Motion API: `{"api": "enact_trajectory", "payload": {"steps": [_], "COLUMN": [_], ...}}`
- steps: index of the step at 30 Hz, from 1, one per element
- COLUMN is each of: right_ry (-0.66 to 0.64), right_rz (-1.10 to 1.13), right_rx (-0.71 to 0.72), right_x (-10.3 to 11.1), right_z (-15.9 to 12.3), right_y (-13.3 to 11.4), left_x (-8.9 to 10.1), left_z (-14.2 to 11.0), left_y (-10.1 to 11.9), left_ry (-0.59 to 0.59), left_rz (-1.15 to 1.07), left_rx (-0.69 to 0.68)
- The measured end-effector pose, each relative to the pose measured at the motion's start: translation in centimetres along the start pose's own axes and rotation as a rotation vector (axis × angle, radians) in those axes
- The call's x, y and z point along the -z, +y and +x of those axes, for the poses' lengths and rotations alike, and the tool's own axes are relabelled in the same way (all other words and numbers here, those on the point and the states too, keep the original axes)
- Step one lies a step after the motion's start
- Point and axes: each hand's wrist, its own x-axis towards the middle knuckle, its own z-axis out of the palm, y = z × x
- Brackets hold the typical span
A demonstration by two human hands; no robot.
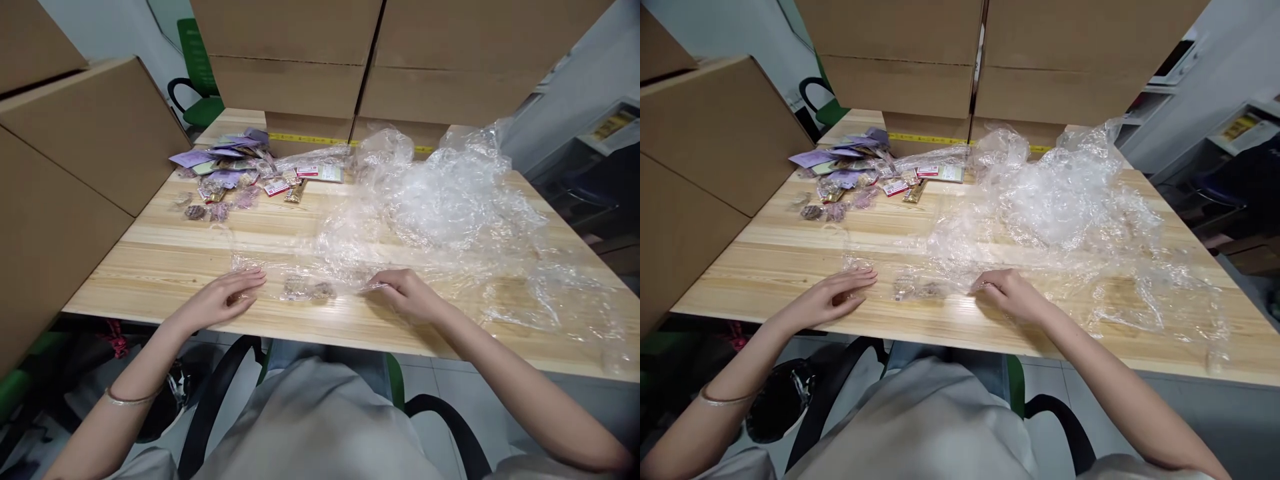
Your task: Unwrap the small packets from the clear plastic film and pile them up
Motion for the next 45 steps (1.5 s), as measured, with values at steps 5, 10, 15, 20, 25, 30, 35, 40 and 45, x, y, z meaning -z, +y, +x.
{"api": "enact_trajectory", "payload": {"steps": [5,10,15,20,25,30,35,40,45], "right_ry": [0.187,0.353,0.34,0.197,0.185,0.077,-0.229,-0.175,-0.1], "right_rz": [0.24,0.261,-0.17,-0.519,-0.726,-0.278,0.101,-0.121,-0.282], "right_rx": [-0.164,-0.282,-0.376,-0.455,-0.374,0.141,0.09,0.068,-0.015], "right_x": [-0.9,-2.1,-2.6,-2.9,-0.8,0.6,-0.8,-0.6,1.2], "right_z": [0.4,1.8,2.8,3.3,3.2,6.0,11.1,12.3,11.9], "right_y": [0.2,0.7,0.9,0.7,-1.7,-3.1,-0.8,2.3,5.6], "left_x": [-0.5,-0.9,-2.1,-2.8,-2.6,-5.4,-8.0,-7.2,-6.6], "left_z": [0.6,2.8,4.5,5.1,5.7,7.1,7.9,7.3,6.0], "left_y": [-0.3,0.5,1.7,2.6,4.7,7.8,7.8,7.0,6.9], "left_ry": [0.128,0.303,0.221,0.025,0.242,0.11,0.012,-0.013,-0.015], "left_rz": [-0.23,-0.165,0.375,0.68,0.742,0.354,0.273,0.278,0.275], "left_rx": [0.253,0.372,0.469,0.475,0.25,-0.054,-0.03,-0.06,-0.073]}}
